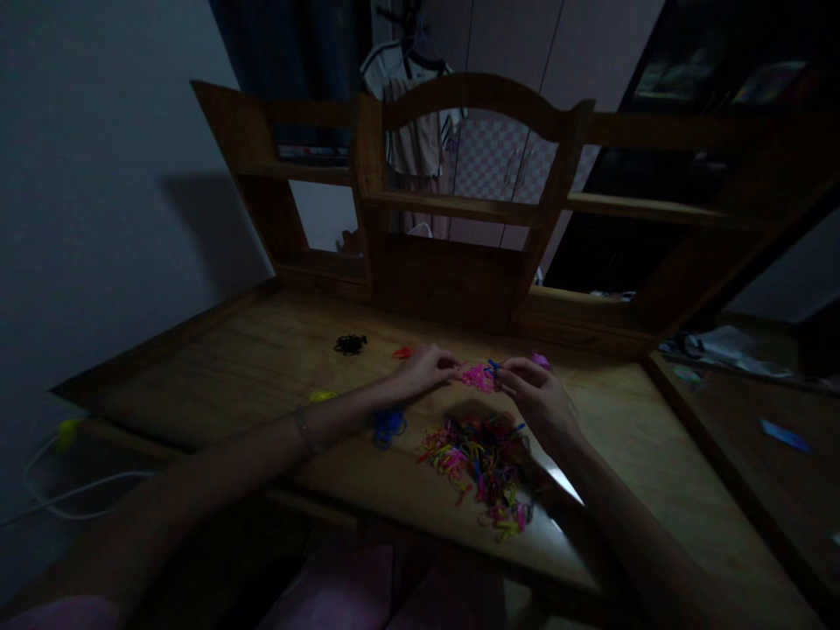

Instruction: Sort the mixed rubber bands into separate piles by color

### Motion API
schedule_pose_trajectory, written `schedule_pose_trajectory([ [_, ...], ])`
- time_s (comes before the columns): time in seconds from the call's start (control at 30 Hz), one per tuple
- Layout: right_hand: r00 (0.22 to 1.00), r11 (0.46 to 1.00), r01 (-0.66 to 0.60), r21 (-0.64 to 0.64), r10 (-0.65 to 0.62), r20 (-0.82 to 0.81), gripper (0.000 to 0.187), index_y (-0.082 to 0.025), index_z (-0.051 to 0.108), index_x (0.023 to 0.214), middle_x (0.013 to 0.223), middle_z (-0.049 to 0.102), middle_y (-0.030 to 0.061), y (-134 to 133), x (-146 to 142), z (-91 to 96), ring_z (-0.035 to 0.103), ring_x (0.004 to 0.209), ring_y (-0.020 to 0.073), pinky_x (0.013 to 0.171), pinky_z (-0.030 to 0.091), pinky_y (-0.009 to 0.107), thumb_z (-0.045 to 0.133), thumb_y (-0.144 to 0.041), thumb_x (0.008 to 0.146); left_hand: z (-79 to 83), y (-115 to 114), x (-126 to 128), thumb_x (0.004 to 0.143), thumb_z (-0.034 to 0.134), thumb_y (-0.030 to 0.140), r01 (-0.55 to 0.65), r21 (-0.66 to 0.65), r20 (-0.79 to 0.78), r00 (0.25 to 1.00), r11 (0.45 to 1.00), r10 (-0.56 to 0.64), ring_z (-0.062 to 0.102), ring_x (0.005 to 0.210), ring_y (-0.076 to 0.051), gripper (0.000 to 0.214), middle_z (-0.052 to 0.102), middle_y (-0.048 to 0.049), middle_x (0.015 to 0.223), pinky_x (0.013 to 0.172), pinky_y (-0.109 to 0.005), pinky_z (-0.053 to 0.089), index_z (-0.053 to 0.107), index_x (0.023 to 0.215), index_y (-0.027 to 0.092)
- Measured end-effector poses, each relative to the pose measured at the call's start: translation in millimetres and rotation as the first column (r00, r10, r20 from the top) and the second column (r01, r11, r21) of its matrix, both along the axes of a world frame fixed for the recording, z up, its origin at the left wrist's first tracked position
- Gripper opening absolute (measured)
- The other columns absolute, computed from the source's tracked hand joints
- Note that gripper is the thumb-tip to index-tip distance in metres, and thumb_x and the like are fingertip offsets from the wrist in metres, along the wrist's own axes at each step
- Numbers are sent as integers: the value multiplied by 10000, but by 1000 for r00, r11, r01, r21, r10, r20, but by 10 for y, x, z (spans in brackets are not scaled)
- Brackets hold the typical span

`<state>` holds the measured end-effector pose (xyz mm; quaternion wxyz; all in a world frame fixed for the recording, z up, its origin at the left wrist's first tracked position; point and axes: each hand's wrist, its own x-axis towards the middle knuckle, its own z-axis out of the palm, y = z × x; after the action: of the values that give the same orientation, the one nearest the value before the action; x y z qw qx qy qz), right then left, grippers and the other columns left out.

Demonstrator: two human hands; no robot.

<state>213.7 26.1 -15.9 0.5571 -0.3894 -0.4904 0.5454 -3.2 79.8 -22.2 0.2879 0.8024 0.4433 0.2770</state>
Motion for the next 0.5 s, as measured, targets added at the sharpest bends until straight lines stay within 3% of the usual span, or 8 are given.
schedule_pose_trajectory([
  [0.13,999,1000,14,17,-15,48,202,-195,694,807,804,664,14,23,5,-40,620,732,139,727,503,279,811,-316,696,54,-46,9,862,612,358,-76,99,41,997,992,73,664,904,-191,263,723,-74,1005,804,-291,510,719,1006,167],
  [0.23,996,999,1,51,-6,91,185,-199,686,810,795,671,14,40,14,-72,633,717,143,724,513,290,790,-322,719,195,-256,-123,897,570,368,-91,151,77,994,984,80,649,946,-176,256,703,-59,1032,860,-303,508,704,1020,189],
  [0.37,975,994,-44,96,21,222,147,-203,666,830,760,682,13,19,17,-74,651,702,149,720,522,299,745,-306,760,386,-779,-448,922,531,387,-219,185,116,973,958,200,633,996,-176,248,688,-38,1059,921,-323,494,702,987,220],
  [0.5,892,958,-205,200,99,440,94,-197,663,845,800,689,29,-104,-157,-9,658,728,155,692,524,283,701,-257,783,307,-1412,-858,892,555,416,-491,237,177,870,838,460,641,1010,-205,215,696,-17,1030,949,-351,501,699,935,262],
])
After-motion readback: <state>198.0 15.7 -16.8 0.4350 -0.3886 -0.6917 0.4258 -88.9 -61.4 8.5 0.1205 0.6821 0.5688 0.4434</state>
